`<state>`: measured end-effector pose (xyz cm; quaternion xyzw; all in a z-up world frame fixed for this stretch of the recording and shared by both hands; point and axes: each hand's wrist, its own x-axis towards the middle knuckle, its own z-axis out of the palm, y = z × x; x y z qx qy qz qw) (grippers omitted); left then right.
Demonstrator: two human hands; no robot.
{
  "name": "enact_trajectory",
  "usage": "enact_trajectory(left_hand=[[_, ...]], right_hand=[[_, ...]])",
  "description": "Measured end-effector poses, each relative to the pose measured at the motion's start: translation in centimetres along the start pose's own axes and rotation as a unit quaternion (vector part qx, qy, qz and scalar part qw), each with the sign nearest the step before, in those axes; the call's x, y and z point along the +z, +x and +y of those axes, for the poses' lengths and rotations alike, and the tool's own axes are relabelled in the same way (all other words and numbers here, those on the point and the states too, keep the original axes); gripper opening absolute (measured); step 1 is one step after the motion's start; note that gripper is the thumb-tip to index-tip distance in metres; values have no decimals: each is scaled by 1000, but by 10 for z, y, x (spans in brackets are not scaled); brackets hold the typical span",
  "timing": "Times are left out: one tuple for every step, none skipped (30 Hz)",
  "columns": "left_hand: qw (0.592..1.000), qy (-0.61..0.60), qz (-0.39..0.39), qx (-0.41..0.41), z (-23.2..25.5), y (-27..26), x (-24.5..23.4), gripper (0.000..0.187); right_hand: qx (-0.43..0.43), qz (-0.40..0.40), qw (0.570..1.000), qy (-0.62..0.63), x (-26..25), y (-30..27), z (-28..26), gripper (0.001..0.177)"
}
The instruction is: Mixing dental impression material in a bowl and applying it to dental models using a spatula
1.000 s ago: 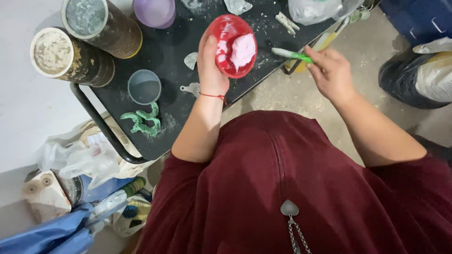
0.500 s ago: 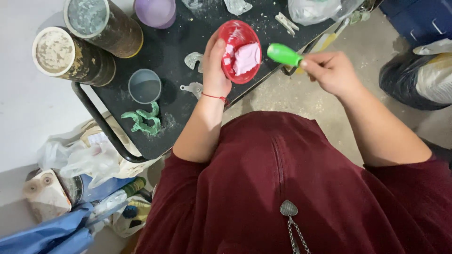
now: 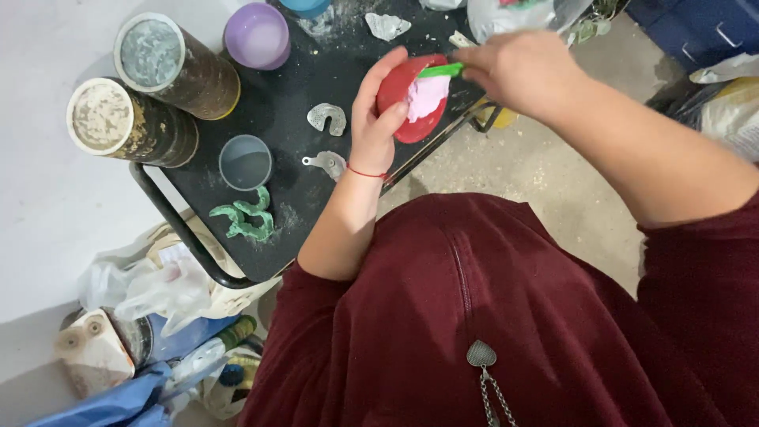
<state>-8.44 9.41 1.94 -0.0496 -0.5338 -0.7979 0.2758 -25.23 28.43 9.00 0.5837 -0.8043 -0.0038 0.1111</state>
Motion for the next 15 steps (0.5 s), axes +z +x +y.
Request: enact_trajectory(left_hand=[[1000,-1,0,-2,-5,3,-4,67],[997,-51,-43,-48,-9,5,-8,73],[987,-102,-85,-93,-14,7,-13,80],[987,-103,-86,-94,-19,7,-10,80],[981,-120,-26,-152,-25,7,-6,66],[969,-135,34,-206,-30,9,-3,53],[968,-136,33,-206,-32,10,1,53],[980,-83,24,-182,-35,10,5,59],[987,-29,14,-157,-37,10,8,67],[987,-29,13,-157,-32,10,10,67],[993,-7,27,-112,-26,10,11,60],[997,15,41,-64,-21,11,11,53],[997,14,40,-62,-12,11,12,53],[999,2,38,-16,-3,11,13,52],[999,-10,36,30,6,10,15,51]], right_hand=[[1,-1,1000,1,-9,-1,5,29],[-70,121,988,-70,-18,-1,9,27],[-137,242,950,-139,-26,-2,14,27],[-136,241,951,-139,-37,1,8,27],[-170,249,943,-139,-48,5,1,17],[-206,258,934,-139,-60,10,-4,7],[-205,257,934,-140,-59,11,-1,7],[-202,238,936,-164,-56,11,1,6],[-198,219,937,-187,-54,12,2,10],[-197,218,937,-188,-39,5,9,10],[-131,192,955,-182,-23,-1,16,14],[-66,167,968,-176,-9,-5,23,23],[-66,168,967,-178,-9,-11,6,23],[-24,119,986,-112,-10,-16,-10,16],[19,71,996,-44,-11,-21,-26,14]])
